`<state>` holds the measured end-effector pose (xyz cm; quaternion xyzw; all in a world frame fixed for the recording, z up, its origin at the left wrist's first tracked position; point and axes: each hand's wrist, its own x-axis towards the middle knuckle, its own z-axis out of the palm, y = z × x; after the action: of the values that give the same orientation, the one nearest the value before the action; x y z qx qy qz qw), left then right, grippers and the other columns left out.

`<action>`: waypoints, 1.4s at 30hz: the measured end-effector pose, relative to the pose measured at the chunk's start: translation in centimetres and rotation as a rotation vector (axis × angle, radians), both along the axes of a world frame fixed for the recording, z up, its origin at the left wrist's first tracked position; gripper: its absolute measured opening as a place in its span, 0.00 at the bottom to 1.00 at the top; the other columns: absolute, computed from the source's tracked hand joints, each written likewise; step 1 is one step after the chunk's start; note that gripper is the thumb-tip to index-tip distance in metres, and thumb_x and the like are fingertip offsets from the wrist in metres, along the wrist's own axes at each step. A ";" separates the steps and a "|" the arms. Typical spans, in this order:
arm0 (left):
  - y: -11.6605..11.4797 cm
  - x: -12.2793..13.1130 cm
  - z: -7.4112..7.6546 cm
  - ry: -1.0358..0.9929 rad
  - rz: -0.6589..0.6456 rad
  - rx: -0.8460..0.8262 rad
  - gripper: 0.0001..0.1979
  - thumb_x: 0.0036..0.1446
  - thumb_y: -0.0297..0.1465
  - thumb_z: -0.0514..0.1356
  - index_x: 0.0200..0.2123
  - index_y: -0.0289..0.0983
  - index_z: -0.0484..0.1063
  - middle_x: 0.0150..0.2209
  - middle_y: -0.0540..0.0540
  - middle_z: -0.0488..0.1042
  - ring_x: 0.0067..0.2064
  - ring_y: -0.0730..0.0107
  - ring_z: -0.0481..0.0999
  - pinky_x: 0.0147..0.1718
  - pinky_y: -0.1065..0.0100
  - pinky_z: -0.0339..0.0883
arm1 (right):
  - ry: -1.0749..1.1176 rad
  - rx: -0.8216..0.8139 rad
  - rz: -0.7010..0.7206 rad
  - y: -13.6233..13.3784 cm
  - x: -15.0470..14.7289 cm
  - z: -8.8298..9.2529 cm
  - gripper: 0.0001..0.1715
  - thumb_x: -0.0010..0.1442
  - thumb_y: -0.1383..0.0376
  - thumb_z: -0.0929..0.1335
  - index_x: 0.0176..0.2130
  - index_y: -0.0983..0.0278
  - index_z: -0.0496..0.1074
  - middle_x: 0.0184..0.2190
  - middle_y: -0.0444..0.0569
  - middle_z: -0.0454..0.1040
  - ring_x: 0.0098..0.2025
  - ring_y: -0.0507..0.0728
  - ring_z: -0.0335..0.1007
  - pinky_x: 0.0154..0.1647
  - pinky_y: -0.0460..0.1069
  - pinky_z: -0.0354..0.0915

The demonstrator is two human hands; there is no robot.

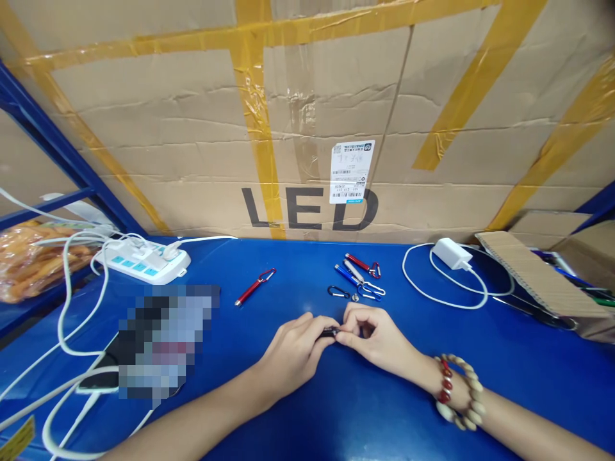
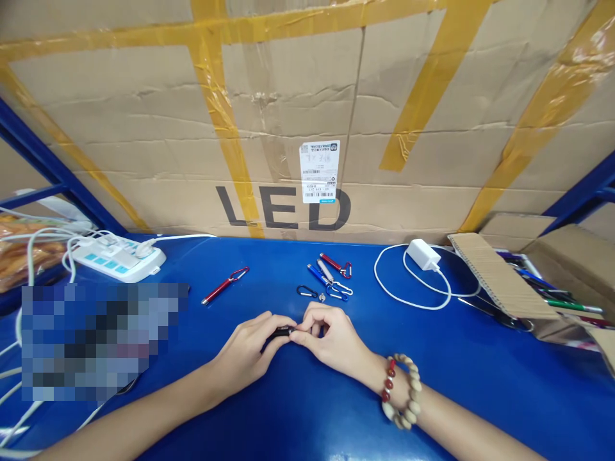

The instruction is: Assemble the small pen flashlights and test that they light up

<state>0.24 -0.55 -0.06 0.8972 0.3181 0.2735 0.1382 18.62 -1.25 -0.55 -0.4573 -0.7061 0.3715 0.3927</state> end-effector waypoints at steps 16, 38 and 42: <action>0.0 0.0 0.3 -0.112 -0.004 -0.162 0.08 0.61 0.29 0.52 0.42 0.40 0.68 0.36 0.48 0.76 0.38 0.70 0.75 0.38 0.70 0.69 | 0.133 -0.169 0.033 0.2 0.0 0.3 0.21 0.48 0.52 0.72 0.21 0.65 0.65 0.16 0.38 0.63 0.17 0.46 0.55 0.19 0.43 0.54; -0.1 0.1 0.8 -0.042 0.089 -0.126 0.08 0.61 0.30 0.50 0.39 0.40 0.68 0.35 0.50 0.77 0.34 0.71 0.76 0.34 0.72 0.68 | 0.081 0.156 -0.105 -0.2 0.0 0.8 0.13 0.52 0.57 0.70 0.26 0.65 0.75 0.22 0.44 0.67 0.20 0.48 0.59 0.18 0.43 0.57; -0.1 0.1 0.8 -0.039 0.095 -0.090 0.09 0.62 0.30 0.50 0.40 0.41 0.69 0.36 0.51 0.78 0.35 0.72 0.77 0.35 0.73 0.68 | 0.058 0.178 -0.139 -0.2 0.0 0.9 0.14 0.51 0.56 0.71 0.25 0.65 0.75 0.21 0.45 0.67 0.20 0.48 0.59 0.18 0.44 0.58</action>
<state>0.29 -0.64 0.72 0.8686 0.3694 0.2825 0.1713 18.64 -1.42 0.30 -0.4574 -0.6912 0.2924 0.4769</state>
